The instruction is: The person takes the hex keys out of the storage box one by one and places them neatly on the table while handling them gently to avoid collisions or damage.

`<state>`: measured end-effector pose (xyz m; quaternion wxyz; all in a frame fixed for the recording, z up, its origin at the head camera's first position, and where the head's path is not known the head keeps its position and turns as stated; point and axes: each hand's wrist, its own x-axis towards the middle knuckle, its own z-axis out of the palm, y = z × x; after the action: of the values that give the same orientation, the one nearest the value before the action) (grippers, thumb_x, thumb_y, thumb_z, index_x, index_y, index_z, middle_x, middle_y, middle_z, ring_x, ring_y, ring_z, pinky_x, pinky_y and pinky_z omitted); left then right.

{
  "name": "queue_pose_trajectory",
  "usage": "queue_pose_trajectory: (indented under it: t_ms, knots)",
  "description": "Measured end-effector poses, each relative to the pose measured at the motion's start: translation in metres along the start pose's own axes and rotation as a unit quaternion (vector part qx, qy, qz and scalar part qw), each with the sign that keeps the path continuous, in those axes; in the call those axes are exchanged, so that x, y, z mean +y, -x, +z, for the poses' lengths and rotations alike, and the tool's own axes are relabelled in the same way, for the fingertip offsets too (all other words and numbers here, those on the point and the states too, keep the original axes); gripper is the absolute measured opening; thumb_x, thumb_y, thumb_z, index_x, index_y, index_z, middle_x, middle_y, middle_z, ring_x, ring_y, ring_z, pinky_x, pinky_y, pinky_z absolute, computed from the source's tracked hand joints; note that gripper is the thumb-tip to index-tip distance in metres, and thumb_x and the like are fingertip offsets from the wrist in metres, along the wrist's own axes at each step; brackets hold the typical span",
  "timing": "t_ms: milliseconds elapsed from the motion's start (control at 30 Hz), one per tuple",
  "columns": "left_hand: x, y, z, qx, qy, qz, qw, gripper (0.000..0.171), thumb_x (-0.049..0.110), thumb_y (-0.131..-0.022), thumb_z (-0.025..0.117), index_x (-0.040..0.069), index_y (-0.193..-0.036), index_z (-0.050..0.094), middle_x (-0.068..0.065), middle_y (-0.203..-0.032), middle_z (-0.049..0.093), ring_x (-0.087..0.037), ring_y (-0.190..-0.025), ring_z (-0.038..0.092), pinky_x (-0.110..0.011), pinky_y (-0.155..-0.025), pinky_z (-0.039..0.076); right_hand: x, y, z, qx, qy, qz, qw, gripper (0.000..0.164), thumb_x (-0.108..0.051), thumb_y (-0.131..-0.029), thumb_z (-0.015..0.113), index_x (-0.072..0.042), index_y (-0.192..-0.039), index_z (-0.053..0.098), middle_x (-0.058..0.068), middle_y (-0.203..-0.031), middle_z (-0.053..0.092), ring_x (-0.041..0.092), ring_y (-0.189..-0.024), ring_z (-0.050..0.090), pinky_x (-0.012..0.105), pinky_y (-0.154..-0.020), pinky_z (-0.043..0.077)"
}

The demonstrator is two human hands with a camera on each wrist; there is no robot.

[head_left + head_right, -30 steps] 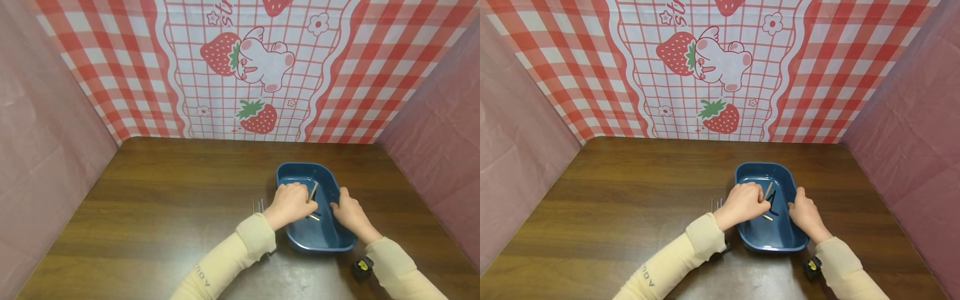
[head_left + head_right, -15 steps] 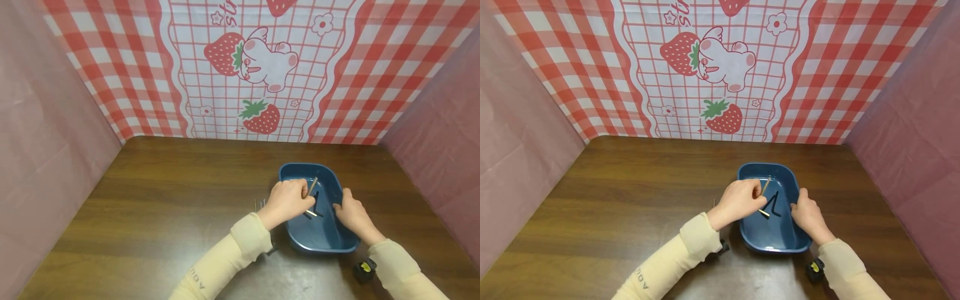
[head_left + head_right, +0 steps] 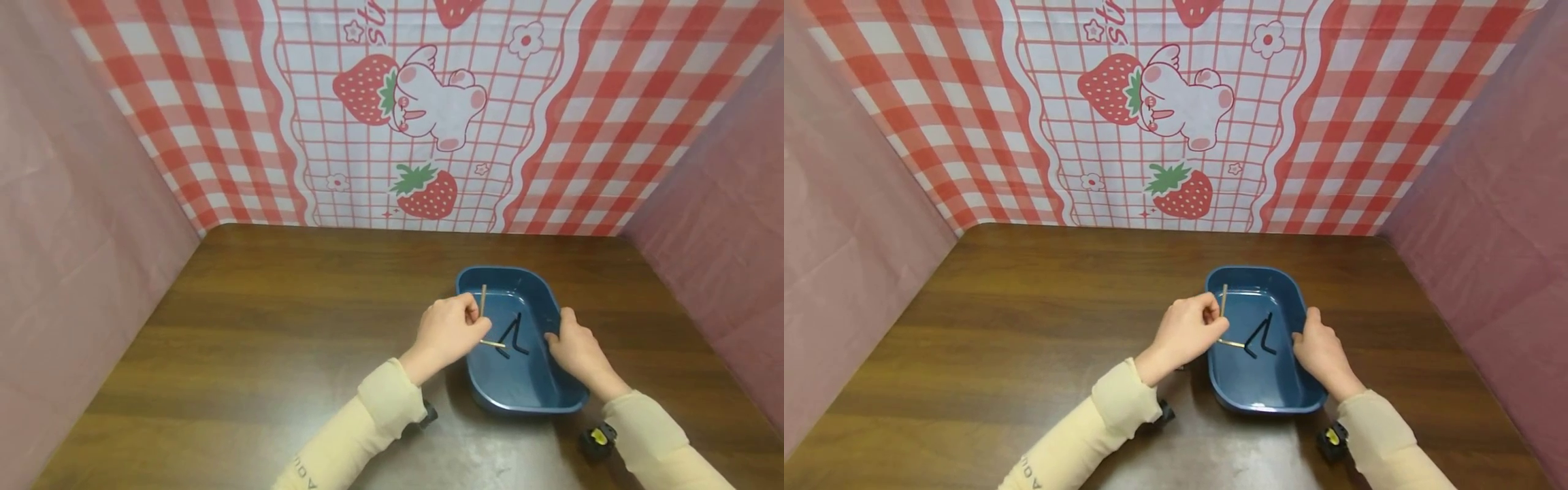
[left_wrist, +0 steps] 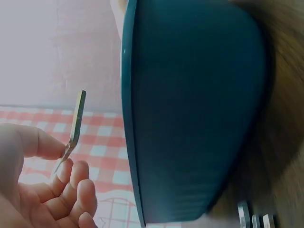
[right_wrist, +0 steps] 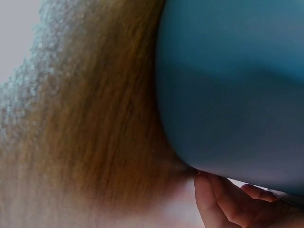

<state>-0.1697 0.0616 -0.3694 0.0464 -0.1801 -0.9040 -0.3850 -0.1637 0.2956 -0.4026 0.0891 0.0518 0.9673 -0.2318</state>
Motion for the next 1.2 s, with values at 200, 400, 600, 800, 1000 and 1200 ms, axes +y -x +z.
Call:
queue_pose_trajectory:
  t_ms: [200,400,600,800,1000,1200]
  knots:
    - [-0.010,0.005,-0.009,0.000,0.028,-0.021,0.9994,0.016,0.028,-0.080,0.059,0.020,-0.069,0.053,0.009,-0.055,0.050,-0.005,-0.051,0.047,-0.021,-0.050,0.036,0.000,0.000,0.001,-0.008,-0.005,0.004,1.000,0.054,-0.009,-0.092,0.042,0.018,-0.129,0.014,0.047,-0.119,0.035,0.053,-0.103,0.049,0.055,-0.073,0.046]
    - [-0.023,0.013,-0.015,0.012,0.008,-0.029,0.9995,0.015,0.028,-0.077,0.059,0.021,-0.066,0.054,0.012,-0.053,0.051,-0.003,-0.051,0.048,-0.021,-0.051,0.035,0.000,0.000,0.002,0.001,0.000,-0.007,1.000,0.054,-0.009,-0.091,0.043,0.019,-0.128,0.016,0.048,-0.117,0.037,0.054,-0.100,0.050,0.055,-0.070,0.047]
    - [-0.036,0.017,-0.019,0.020,0.003,-0.038,0.9991,0.011,0.028,-0.074,0.058,0.021,-0.067,0.056,0.012,-0.057,0.052,-0.005,-0.054,0.048,-0.021,-0.053,0.036,0.001,0.001,0.000,0.007,0.002,-0.008,1.000,0.053,-0.009,-0.091,0.044,0.019,-0.126,0.017,0.047,-0.114,0.039,0.053,-0.096,0.052,0.054,-0.067,0.048]
    - [-0.046,0.024,-0.021,0.018,0.001,-0.060,0.9980,0.011,0.029,-0.074,0.058,0.021,-0.067,0.057,0.011,-0.058,0.053,-0.005,-0.054,0.048,-0.021,-0.052,0.036,0.000,0.001,0.000,0.000,-0.002,-0.004,1.000,0.053,-0.009,-0.091,0.044,0.018,-0.127,0.016,0.047,-0.116,0.038,0.053,-0.100,0.050,0.055,-0.070,0.047]
    - [-0.059,0.031,-0.022,0.013,-0.013,-0.074,0.9971,0.011,0.029,-0.073,0.058,0.020,-0.067,0.058,0.011,-0.057,0.052,-0.007,-0.053,0.048,-0.023,-0.051,0.036,0.000,0.002,-0.001,-0.002,-0.003,0.001,1.000,0.054,-0.009,-0.091,0.043,0.019,-0.128,0.015,0.047,-0.118,0.036,0.054,-0.102,0.049,0.055,-0.071,0.046]
    - [-0.070,0.037,-0.020,-0.008,-0.020,-0.089,0.9958,0.009,0.028,-0.071,0.057,0.020,-0.067,0.058,0.011,-0.054,0.050,-0.007,-0.051,0.046,-0.024,-0.049,0.035,0.000,0.001,0.000,0.002,-0.003,-0.005,1.000,0.054,-0.009,-0.091,0.044,0.019,-0.128,0.015,0.047,-0.116,0.037,0.054,-0.100,0.050,0.055,-0.069,0.047]
